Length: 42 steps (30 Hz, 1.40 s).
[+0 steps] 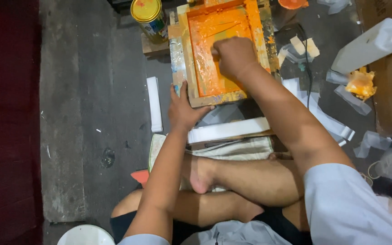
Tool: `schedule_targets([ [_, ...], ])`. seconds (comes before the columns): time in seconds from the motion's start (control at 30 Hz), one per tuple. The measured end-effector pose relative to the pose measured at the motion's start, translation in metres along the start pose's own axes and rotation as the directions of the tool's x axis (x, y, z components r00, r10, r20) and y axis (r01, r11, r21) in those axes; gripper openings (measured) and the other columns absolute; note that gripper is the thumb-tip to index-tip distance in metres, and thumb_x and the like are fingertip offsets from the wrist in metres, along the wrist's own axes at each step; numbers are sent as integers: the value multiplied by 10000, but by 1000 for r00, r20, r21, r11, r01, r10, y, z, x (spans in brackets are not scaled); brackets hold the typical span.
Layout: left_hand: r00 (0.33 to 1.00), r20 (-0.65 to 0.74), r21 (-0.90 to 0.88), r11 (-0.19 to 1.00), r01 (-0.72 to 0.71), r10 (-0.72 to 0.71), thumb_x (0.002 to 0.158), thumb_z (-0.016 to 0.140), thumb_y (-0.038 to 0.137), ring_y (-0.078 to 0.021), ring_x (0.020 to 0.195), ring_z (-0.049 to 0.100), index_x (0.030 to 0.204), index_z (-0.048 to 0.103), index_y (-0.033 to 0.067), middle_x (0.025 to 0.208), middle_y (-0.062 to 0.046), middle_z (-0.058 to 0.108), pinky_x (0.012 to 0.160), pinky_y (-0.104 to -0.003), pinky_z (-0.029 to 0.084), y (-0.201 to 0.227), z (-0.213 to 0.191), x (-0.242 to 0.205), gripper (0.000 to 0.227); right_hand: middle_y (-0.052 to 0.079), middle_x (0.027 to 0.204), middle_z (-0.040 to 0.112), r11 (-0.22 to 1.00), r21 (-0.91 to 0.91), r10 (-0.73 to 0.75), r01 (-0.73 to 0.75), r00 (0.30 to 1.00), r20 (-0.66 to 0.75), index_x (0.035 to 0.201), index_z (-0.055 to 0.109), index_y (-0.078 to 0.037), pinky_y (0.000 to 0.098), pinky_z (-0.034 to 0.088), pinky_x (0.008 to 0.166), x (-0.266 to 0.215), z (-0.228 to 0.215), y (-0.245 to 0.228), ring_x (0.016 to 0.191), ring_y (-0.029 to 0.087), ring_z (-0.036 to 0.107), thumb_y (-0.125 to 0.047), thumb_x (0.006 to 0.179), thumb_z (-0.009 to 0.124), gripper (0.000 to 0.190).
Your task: The person sits cross-legged on the floor and repeatedly applies orange glue from a wooden tray onto white rectangular strips using a small wooden block. The person picks up a strip, applies the glue, and places it down, repeating this process.
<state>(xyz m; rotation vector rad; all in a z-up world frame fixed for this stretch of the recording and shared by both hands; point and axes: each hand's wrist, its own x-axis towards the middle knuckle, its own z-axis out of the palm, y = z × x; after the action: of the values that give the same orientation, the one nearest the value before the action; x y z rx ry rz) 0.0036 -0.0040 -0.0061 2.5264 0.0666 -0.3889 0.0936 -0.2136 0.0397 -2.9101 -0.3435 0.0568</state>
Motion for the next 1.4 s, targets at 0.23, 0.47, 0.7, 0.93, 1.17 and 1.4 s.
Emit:
schedule_targets([
  [0.23, 1000, 2, -11, 1000, 15, -15, 586, 816, 730, -397, 1394, 467, 1601, 271, 251, 1689, -165, 128, 1003, -514, 479, 1, -2, -2, 1247, 43, 976, 651, 964, -260, -41, 46, 999, 26, 1063, 644, -225, 414, 487, 581, 33, 60, 27, 829, 291, 628, -83, 832, 658, 270],
  [0.47, 1000, -9, -95, 995, -10, 10, 613, 912, 675, -473, 1391, 494, 1621, 271, 284, 1675, -217, 143, 1063, -563, 506, -8, 4, 1, 1257, 117, 997, 785, 999, -30, -35, 43, 972, 231, 1167, 762, -216, 572, 567, 860, -79, 3, -12, 1022, 400, 736, -206, 776, 637, 410],
  [0.7, 1000, -12, -89, 996, -3, 2, 643, 917, 642, -493, 1398, 477, 1624, 271, 290, 1682, -204, 132, 1076, -575, 493, -6, 4, -5, 1226, 95, 1360, 692, 969, 247, 74, 12, 939, -335, 1401, 684, -158, 481, 469, 1088, -185, -1, 28, 1278, 351, 613, 41, 860, 589, 584],
  [0.93, 999, -46, -86, 996, -1, -3, 667, 931, 606, -457, 1456, 421, 1625, 279, 287, 1679, -193, 156, 1118, -551, 464, -3, 3, -10, 1202, 126, 1425, 662, 992, 122, 37, 17, 904, -425, 1460, 649, -119, 511, 488, 1052, -154, 42, 74, 1310, 370, 576, 61, 820, 647, 665],
  [1.17, 1000, -21, -162, 987, -22, 19, 690, 953, 552, -479, 1475, 375, 1632, 280, 252, 1677, -219, 147, 1140, -560, 432, 2, -4, -14, 1196, 103, 1606, 461, 996, 12, 86, -86, 995, -41, 1545, 537, -226, 611, 226, 1196, -140, 41, 58, 1516, 363, 306, -160, 856, 667, 704],
  [1.4, 998, -41, -108, 993, -49, 45, 689, 924, 637, -510, 1444, 407, 1631, 266, 257, 1672, -238, 140, 1130, -590, 447, -2, 1, -11, 1211, 180, 1617, 411, 988, 107, 110, -108, 994, -13, 1548, 522, -201, 660, 130, 1187, -140, 36, 54, 1521, 392, 263, -189, 828, 783, 766],
])
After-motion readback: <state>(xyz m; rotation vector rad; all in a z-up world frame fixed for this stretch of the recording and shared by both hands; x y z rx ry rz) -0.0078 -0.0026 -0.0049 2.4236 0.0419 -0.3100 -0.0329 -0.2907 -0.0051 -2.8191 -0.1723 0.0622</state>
